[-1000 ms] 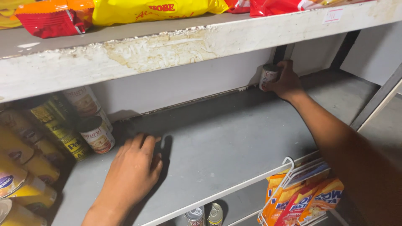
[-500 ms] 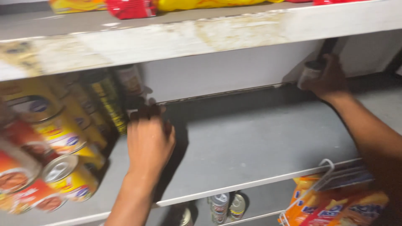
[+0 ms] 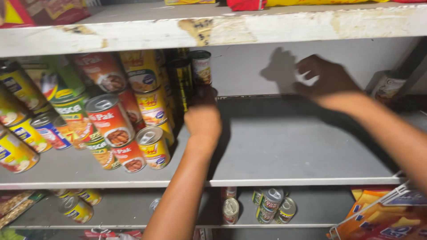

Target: Organizing and rearranging various canned goods on grocery store shelves.

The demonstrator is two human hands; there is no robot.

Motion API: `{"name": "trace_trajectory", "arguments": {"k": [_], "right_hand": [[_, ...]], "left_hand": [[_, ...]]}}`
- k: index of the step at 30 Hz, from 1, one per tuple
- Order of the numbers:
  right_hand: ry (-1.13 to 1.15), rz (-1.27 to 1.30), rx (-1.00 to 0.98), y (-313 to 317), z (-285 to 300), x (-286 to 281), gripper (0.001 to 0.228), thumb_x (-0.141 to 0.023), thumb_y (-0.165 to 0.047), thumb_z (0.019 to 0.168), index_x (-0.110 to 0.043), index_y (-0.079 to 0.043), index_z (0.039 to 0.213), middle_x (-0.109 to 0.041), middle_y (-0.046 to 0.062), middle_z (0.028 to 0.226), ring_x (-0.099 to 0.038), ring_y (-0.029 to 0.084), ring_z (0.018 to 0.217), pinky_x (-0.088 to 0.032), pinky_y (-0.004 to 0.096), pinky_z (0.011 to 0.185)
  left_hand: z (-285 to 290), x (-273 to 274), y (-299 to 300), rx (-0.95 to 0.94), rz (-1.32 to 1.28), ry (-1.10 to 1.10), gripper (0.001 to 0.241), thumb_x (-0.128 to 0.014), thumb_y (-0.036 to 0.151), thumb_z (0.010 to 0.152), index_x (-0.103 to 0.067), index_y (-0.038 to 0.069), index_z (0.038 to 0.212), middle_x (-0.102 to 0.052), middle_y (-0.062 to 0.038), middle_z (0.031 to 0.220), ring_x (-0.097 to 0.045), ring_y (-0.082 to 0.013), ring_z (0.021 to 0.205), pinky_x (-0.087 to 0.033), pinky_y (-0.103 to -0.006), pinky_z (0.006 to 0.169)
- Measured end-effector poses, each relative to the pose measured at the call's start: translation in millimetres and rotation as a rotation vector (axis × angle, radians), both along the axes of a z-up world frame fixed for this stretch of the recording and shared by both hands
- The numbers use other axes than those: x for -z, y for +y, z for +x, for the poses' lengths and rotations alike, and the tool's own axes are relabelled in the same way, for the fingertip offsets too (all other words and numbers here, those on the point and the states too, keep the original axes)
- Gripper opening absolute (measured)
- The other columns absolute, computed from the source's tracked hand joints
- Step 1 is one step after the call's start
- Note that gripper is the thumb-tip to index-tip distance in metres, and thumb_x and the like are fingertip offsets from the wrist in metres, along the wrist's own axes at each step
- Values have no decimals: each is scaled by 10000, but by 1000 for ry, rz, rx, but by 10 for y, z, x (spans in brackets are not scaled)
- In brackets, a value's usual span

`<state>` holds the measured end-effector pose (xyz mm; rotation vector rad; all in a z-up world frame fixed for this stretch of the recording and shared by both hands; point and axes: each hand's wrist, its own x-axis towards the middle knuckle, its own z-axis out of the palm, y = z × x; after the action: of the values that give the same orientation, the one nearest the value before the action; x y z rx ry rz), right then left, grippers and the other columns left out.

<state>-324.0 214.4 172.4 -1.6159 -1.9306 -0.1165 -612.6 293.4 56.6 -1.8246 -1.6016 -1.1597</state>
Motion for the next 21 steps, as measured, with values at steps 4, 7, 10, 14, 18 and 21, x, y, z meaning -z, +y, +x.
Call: {"name": "trace_trajectory", "arguments": {"k": [4, 7, 10, 14, 18, 21], "right_hand": [[145, -30, -179, 41, -669, 329, 534, -796, -265, 805, -617, -50, 1261, -724, 131, 1161, -722, 259, 1052, -592, 386, 896], [142, -41, -283, 50, -1047, 549, 603, -800, -235, 807, -540, -31, 1311, -695, 150, 1202, -719, 268, 1028, -576, 399, 878], [138, 204, -410, 122, -1217, 725, 749, -814, -184, 754, -462, 12, 1385, -620, 256, 1238, -679, 345, 1020, -555, 421, 853], [218, 39, -274, 30, -1372, 760, 559, -719, -203, 853, -479, -49, 1334, -705, 210, 1062, -725, 331, 951, -568, 415, 813], [312, -24, -167, -49, -1411, 738, 657, -777, -221, 747, -471, -78, 1311, -731, 173, 993, -753, 301, 896, -575, 403, 760], [251, 19, -126, -50, -1328, 791, 647, -821, -262, 779, -492, -94, 1310, -729, 179, 1025, -745, 305, 934, -578, 399, 787]], "left_hand": [[22, -88, -75, 144, -82, -43, 373, -608, 92, 905, -555, 106, 1273, -717, -199, 954, -727, -400, 672, -574, -529, 521], [9, -194, -300, 317, 14, -111, 347, -670, 222, 876, -532, 71, 1156, -706, -220, 922, -713, -444, 790, -568, -558, 574], [-23, -370, -498, 514, -287, -179, 310, -662, 243, 938, -537, 87, 1174, -704, -224, 940, -697, -465, 858, -554, -580, 700], [-127, -382, -533, 815, -287, -257, 319, -680, 219, 878, -539, 35, 1098, -697, -257, 951, -685, -476, 914, -543, -541, 772], [-168, -333, -347, 925, -332, -314, 283, -634, 150, 862, -536, -8, 1075, -675, -300, 974, -672, -479, 962, -539, -509, 849], [-119, -150, -166, 989, -275, -313, 291, -584, 103, 883, -532, -34, 1134, -657, -306, 1042, -650, -484, 1026, -510, -512, 914]]}}
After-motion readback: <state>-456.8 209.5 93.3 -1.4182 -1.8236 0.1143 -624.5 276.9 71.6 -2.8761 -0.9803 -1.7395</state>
